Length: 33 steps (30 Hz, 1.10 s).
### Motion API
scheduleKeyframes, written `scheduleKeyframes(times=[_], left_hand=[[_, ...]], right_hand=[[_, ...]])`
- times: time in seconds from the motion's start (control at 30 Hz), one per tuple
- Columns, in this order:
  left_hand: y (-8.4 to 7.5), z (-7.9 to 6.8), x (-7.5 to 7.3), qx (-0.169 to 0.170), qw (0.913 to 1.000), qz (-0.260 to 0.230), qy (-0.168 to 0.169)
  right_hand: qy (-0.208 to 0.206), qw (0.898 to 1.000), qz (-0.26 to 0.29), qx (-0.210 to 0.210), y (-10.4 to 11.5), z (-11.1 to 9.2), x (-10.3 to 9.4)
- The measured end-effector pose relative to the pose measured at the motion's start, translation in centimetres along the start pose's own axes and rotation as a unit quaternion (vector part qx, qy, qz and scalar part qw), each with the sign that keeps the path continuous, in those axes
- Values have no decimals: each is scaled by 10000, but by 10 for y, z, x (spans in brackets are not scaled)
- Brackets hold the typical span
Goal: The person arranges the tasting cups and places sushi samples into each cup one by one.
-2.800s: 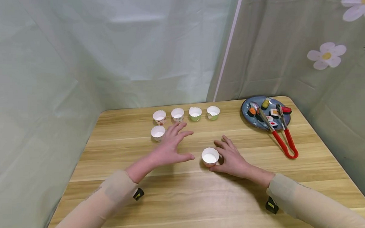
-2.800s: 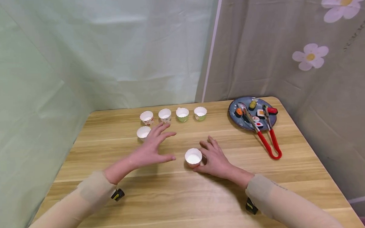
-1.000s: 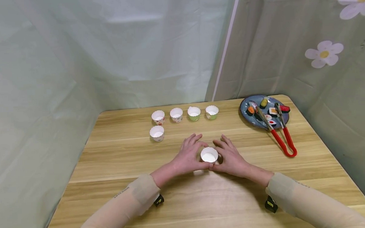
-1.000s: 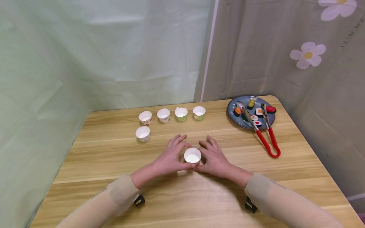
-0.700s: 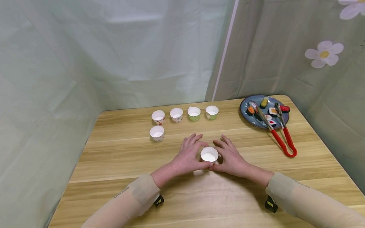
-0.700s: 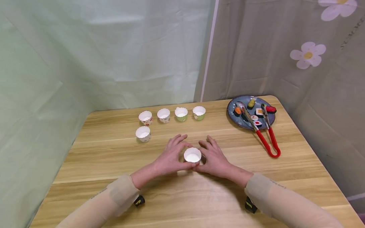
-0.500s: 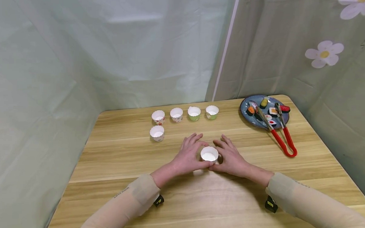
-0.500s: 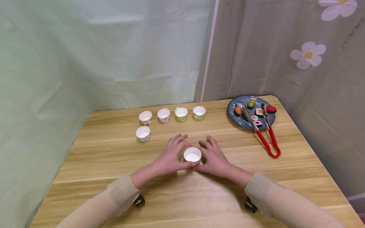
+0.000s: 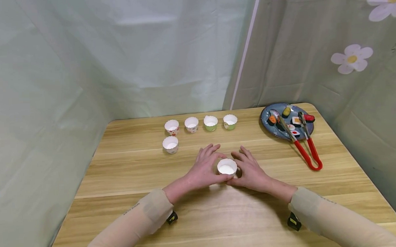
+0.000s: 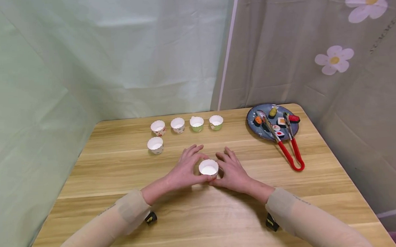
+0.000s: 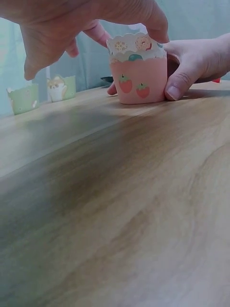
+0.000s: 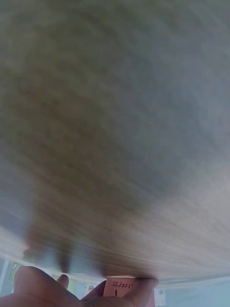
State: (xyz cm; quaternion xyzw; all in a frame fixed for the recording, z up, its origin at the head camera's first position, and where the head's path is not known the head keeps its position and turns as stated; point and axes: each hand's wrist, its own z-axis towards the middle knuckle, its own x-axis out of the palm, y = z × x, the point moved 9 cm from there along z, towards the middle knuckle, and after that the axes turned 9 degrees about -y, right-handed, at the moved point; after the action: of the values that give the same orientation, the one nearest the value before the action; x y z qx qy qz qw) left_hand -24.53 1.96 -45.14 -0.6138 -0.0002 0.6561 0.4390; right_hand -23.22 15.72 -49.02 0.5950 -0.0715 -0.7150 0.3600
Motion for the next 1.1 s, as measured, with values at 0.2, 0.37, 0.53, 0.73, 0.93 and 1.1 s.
scheduleKeyframes(times=[0.2, 0.37, 0.53, 0.73, 0.93, 1.1], left_hand=[[-1, 1, -4, 13, 9999, -91, -84], [-6, 0, -10, 89, 9996, -192, -180], [-11, 0, -17, 140, 9992, -283, -249], [-15, 1, -23, 101, 9990, -350, -269], [-13, 3, -36, 24, 9983, -333, -483], [-6, 3, -46, -148, 9976, -340, -585]], right_hand=[[-5, 10000, 0, 20, 0, 0, 0], [-13, 9999, 95, 60, 1, 0, -1], [-57, 9998, 160, 75, 1, 0, -2], [-104, 9998, 175, 37, 2, 0, -1], [-175, 9997, 120, -72, 3, 0, -2], [-142, 9999, 58, -60, 3, 0, -2]])
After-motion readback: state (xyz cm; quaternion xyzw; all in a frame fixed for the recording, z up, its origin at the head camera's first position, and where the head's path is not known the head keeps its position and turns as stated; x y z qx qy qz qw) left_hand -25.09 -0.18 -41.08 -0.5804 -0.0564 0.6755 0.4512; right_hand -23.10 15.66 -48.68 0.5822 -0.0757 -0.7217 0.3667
